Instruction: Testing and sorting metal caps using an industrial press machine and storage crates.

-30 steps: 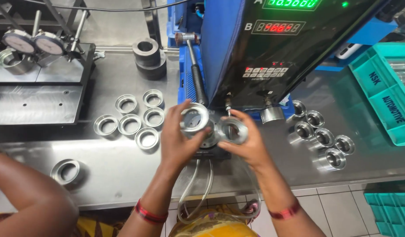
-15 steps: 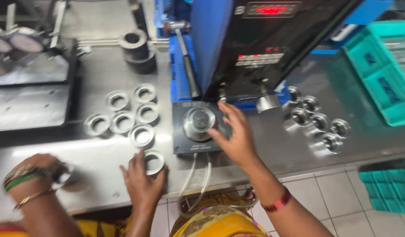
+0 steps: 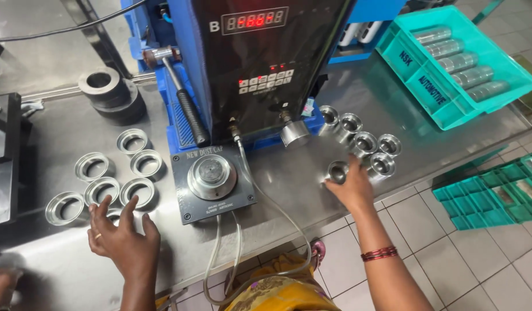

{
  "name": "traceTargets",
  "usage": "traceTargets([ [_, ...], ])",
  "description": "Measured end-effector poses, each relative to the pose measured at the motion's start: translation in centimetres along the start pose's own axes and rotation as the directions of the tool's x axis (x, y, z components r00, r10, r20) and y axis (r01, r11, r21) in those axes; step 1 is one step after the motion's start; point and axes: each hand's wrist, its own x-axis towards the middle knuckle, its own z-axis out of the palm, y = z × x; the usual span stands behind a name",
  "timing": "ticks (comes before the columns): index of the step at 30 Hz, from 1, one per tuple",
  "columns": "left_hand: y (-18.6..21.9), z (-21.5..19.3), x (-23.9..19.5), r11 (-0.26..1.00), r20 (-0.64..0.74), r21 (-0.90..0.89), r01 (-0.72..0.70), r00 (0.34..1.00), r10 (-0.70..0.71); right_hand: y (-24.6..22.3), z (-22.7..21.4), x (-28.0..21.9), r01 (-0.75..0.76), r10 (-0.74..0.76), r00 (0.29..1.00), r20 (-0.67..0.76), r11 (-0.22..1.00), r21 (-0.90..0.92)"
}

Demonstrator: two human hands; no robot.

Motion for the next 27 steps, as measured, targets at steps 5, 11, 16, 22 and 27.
traceTargets([
  [5,2.1,0.5,0.5,0.998,-0.006,-0.059,-0.038,0.999,0.037,-0.7,3.7,-1.4,0.058,-0.053,0.998,-0.028,0.966,0.252],
  [11,4.8,-0.1,0.0,0.988,-0.048,-0.126,-0.084,0.996,0.078,-10.1,2.3,-3.1,0.320,-0.116,0.940,-0.322,0.632,0.706],
  [16,4.5,-1.1,-0.2,0.993,-0.067,-0.102,-0.067,0.996,0.061,-12.3,2.1,-2.6,0.438,-0.171,0.845,-0.506,0.765,0.473],
  [22,3.0,-1.6,-0.7,0.996,-0.048,-0.089,-0.008,0.999,0.004,-11.4,3.3,-0.4,0.152,0.002,0.984,-0.176,0.487,0.860],
  [27,3.1,-0.9,-0.6,0.989,-0.054,-0.144,-0.025,0.998,0.017,-10.2,1.9,-0.3,-0.241,0.084,0.971,0.226,0.354,0.904],
])
